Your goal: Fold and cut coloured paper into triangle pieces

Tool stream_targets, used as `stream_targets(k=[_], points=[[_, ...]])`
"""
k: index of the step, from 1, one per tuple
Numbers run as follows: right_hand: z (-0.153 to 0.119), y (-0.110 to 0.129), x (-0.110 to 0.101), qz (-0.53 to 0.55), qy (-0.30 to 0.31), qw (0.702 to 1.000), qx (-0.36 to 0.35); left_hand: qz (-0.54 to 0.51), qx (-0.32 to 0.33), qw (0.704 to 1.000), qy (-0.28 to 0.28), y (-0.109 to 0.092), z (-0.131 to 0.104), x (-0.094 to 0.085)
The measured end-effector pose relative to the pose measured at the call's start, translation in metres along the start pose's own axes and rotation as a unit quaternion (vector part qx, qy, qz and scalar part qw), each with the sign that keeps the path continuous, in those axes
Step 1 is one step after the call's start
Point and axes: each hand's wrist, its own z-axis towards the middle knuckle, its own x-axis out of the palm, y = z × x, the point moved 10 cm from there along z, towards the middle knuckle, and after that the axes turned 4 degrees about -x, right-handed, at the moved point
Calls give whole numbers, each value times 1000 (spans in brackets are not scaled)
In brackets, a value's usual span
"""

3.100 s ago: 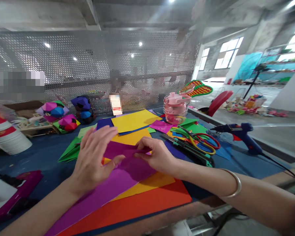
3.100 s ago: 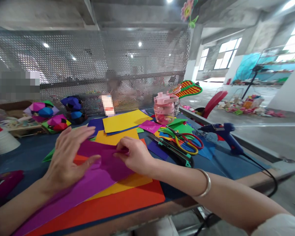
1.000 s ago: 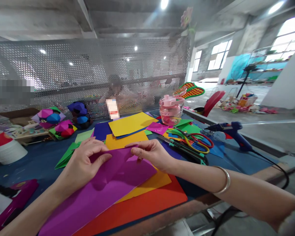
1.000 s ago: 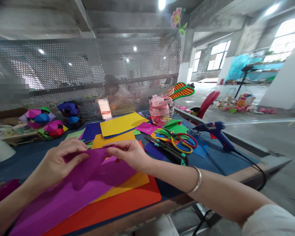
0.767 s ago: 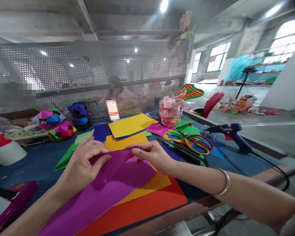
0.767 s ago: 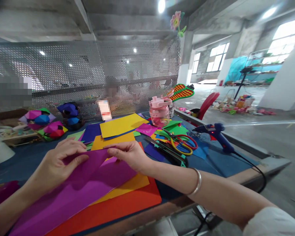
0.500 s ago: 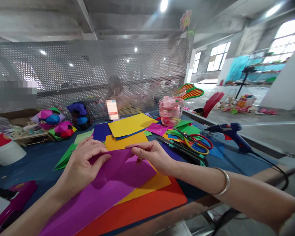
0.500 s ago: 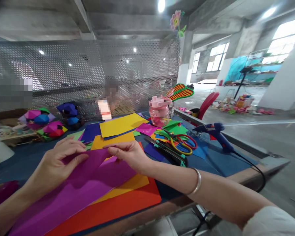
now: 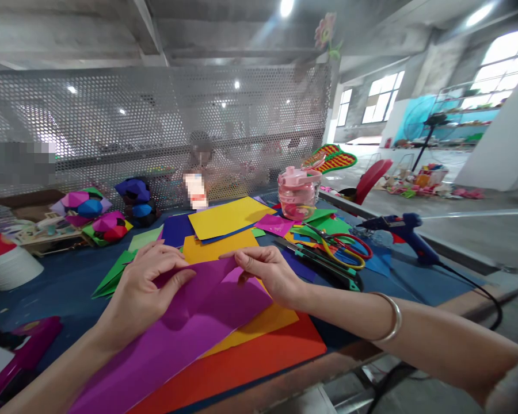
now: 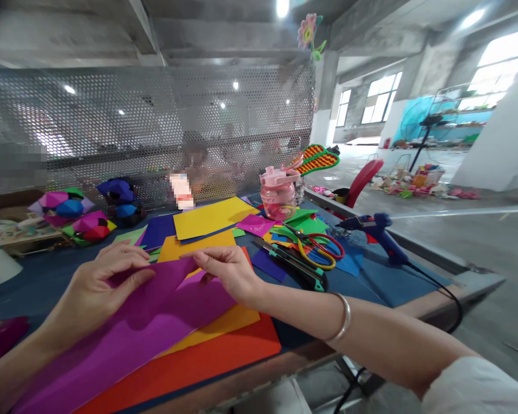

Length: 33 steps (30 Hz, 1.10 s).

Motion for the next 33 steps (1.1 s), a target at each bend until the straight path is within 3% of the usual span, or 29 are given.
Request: stream_targets(k=[10, 19, 22, 27, 30, 33], points=[[5, 2, -18, 1, -63, 998, 10, -12, -25, 1000, -11, 12, 2, -4], [3, 2, -6, -80, -11, 997, -7, 12, -23, 1000, -6, 7, 2, -3], [0, 13, 3, -185, 16, 982, -44, 36, -7, 999, 1, 0, 2, 0], [-9, 40, 24, -339, 69, 923, -167, 81, 42, 995, 30, -22, -2, 8], [-11, 35, 31, -378, 96, 905, -171, 91, 60, 993, 53, -32, -6, 15], [-9, 21, 27, -376, 81, 914, -126, 88, 48, 992, 74, -32, -8, 21]])
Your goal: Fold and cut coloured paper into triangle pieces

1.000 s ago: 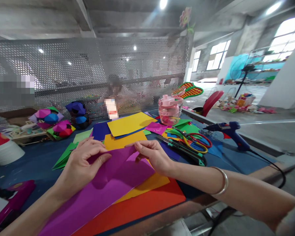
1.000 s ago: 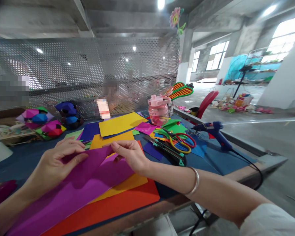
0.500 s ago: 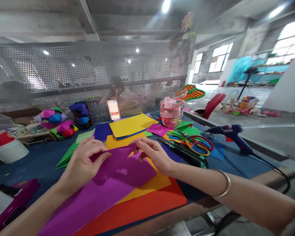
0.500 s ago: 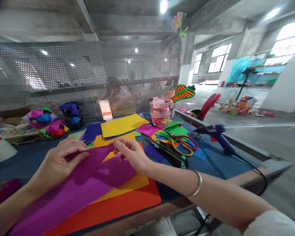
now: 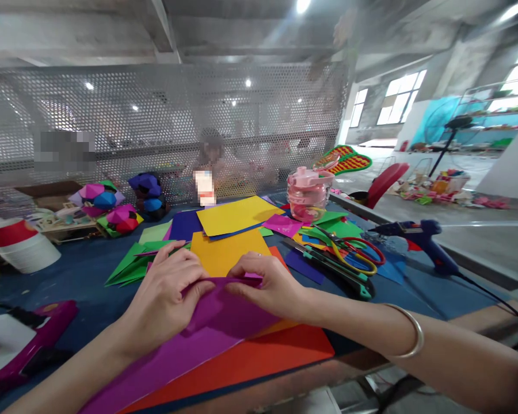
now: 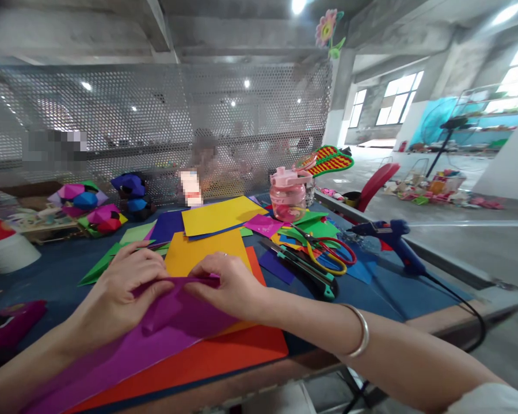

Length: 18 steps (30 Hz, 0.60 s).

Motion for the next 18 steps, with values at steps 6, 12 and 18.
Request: stream_targets(k=[6, 12, 18], points=[[-5, -28, 11, 104, 8, 986, 130, -89, -94, 990, 60, 19, 1, 12], [-7, -34, 15, 146, 20, 977, 153, -201, -208, 944, 158, 37, -3, 26], [-7, -36, 15, 146, 20, 977, 157, -282, -249, 905, 199, 43, -8, 36]])
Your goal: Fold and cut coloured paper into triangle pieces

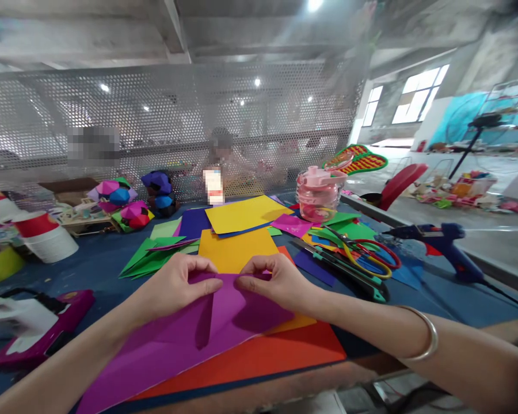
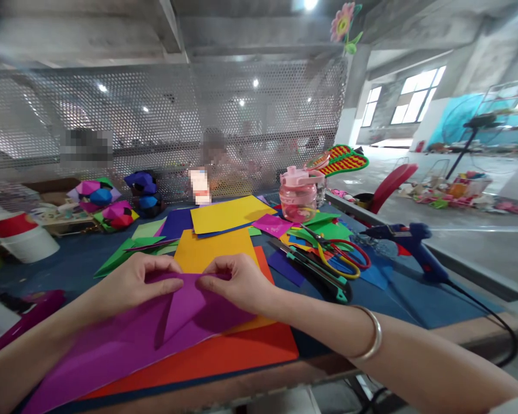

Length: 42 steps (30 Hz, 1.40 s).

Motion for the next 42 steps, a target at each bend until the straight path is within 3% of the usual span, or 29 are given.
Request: stream_targets(k=[7, 11, 20, 27, 42], points=[[0, 0, 1, -4, 3, 1000, 8, 7, -16, 1000, 0, 8, 2, 3], [0, -3, 4, -24, 22, 999, 3, 38, 6, 999, -16, 5, 2, 1], [-3, 8, 18, -153, 80, 984, -51, 87, 21, 996, -14, 5, 4, 15], [0, 0, 17, -244, 70, 966, -41, 124, 33, 991, -22, 5, 8, 24], [-2, -7, 22, -296, 58, 950, -80, 179, 97, 976, -78, 3, 11, 35]])
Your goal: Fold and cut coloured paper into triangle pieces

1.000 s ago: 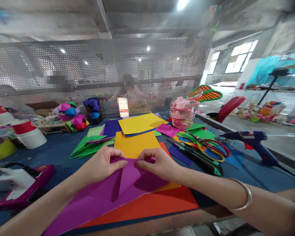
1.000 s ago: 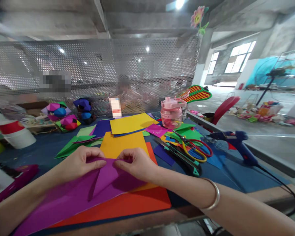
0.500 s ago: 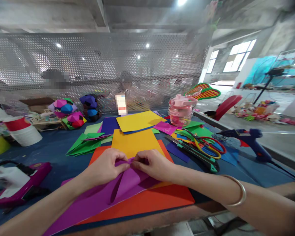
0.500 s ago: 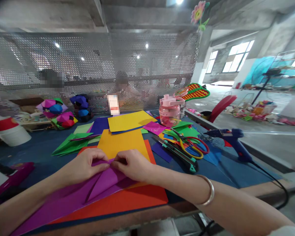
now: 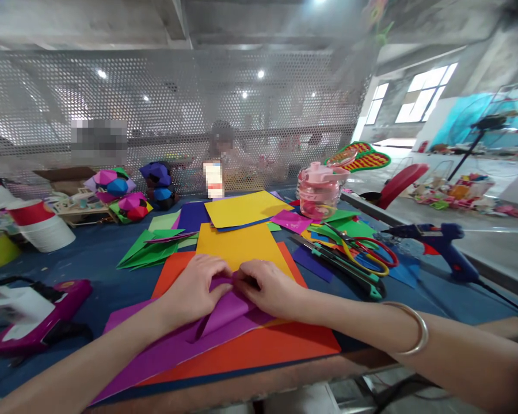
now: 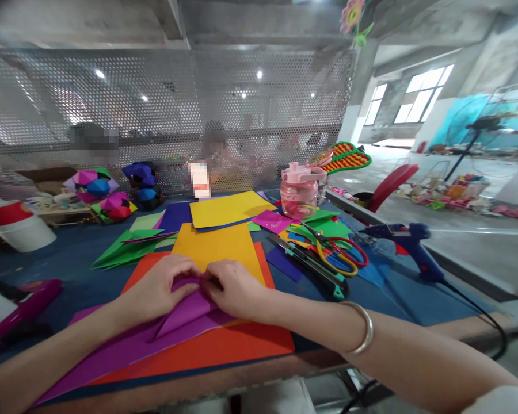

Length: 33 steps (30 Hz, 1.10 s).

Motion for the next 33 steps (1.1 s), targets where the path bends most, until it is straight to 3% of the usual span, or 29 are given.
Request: stream_targets(k=[5, 11, 18, 26, 29, 33], points=[[-1, 3, 0, -11, -2, 1000, -20, 29, 69, 994, -74, -24, -12, -10], [1, 7, 2, -14, 9, 999, -40, 71, 191, 977, -66, -59, -44, 2], [1, 7, 3, -24, 6, 999, -39, 195, 205, 958, -55, -71, -60, 18], [0, 10, 4, -28, -1, 998, -50, 226, 218, 947, -66, -80, -66, 22], [-1, 7, 1, -19, -16, 998, -49, 218, 233, 943, -99, -81, -67, 15], [-2, 7, -10, -10, -47, 997, -55, 180, 223, 939, -191, -72, -60, -17]])
